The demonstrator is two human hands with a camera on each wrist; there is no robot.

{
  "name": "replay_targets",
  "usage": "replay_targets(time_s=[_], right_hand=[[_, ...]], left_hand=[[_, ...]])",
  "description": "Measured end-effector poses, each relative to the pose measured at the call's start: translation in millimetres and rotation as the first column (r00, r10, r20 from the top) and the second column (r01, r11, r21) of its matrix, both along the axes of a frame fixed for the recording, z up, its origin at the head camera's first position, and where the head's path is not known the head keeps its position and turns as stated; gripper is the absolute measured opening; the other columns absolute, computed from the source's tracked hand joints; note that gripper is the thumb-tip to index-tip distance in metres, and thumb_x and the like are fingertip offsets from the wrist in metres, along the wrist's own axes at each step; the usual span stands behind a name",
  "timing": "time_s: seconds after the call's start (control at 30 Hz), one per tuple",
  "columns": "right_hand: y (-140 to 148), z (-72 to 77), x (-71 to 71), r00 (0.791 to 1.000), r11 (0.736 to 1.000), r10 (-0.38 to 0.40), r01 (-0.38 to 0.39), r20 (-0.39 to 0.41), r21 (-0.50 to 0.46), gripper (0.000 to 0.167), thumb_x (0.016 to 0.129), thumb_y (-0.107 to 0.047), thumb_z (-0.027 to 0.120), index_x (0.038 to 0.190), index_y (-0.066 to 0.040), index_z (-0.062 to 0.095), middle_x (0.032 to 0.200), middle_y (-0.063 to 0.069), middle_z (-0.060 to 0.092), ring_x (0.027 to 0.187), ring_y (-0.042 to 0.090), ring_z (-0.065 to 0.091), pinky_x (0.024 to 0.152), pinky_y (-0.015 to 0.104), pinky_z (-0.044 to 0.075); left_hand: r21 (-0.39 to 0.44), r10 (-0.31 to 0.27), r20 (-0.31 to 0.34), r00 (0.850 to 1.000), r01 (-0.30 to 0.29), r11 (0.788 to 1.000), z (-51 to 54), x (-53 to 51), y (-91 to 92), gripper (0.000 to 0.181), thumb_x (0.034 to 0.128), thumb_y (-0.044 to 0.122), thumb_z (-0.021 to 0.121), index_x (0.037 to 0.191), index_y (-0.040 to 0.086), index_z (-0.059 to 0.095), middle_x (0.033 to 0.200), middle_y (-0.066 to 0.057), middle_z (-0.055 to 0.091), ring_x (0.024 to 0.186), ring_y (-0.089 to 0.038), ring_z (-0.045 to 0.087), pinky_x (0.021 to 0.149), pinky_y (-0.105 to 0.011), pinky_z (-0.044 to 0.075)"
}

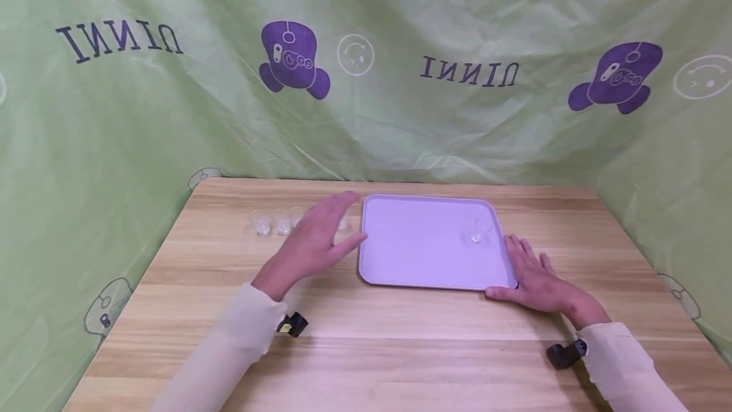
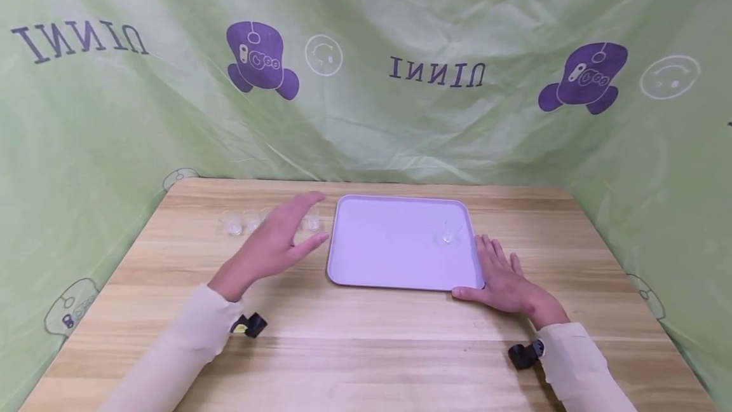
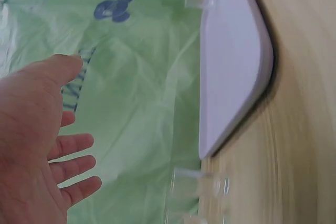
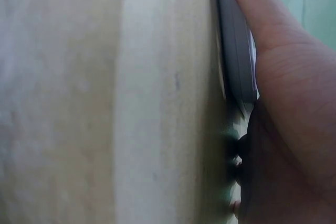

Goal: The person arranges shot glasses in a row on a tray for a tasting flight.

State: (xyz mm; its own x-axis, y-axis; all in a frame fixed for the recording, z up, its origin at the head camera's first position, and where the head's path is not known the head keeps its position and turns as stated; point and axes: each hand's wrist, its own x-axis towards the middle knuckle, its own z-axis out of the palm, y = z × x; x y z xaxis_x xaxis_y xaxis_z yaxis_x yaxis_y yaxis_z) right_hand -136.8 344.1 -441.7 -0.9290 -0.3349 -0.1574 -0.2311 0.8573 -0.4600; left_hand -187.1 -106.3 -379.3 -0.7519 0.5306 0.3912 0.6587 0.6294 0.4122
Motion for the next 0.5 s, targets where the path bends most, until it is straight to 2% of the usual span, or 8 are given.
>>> replay_targets(time_s=[0.27, 0.5], right_hand=[[2, -1.2, 1.9, 1.000, 1.000, -0.002, 0.002, -0.002, -0.006, 0.122, 0.091, -0.053, 0.073, 0.159, 0.007, -0.008, 0.162, 0.038, -0.006, 0.147, 0.058, -0.007, 0.109, 0.079, -0.005], [1, -1.3, 0.4, 1.000, 1.000, -0.008, 0.008, 0.003, -0.009, 0.122, 0.091, -0.053, 0.073, 0.159, 0.008, -0.008, 0.162, 0.038, -0.005, 0.148, 0.058, -0.007, 0.110, 0.078, -0.006]], left_hand=[[0.021, 0.115, 0.026, 0.993, -0.116, 0.993, 1.2, 0.1, -43.3, 0.072, 0.0997, 0.037, 0.068, 0.157, 0.006, 0.036, 0.157, -0.015, 0.043, 0.142, -0.037, 0.041, 0.116, -0.058, 0.031], [0.023, 0.188, 0.051, 0.981, -0.189, 0.982, -8.6, -6.3, -76.4, 0.071, 0.0994, 0.031, 0.070, 0.155, 0.002, 0.037, 0.154, -0.019, 0.044, 0.141, -0.041, 0.040, 0.114, -0.060, 0.032]])
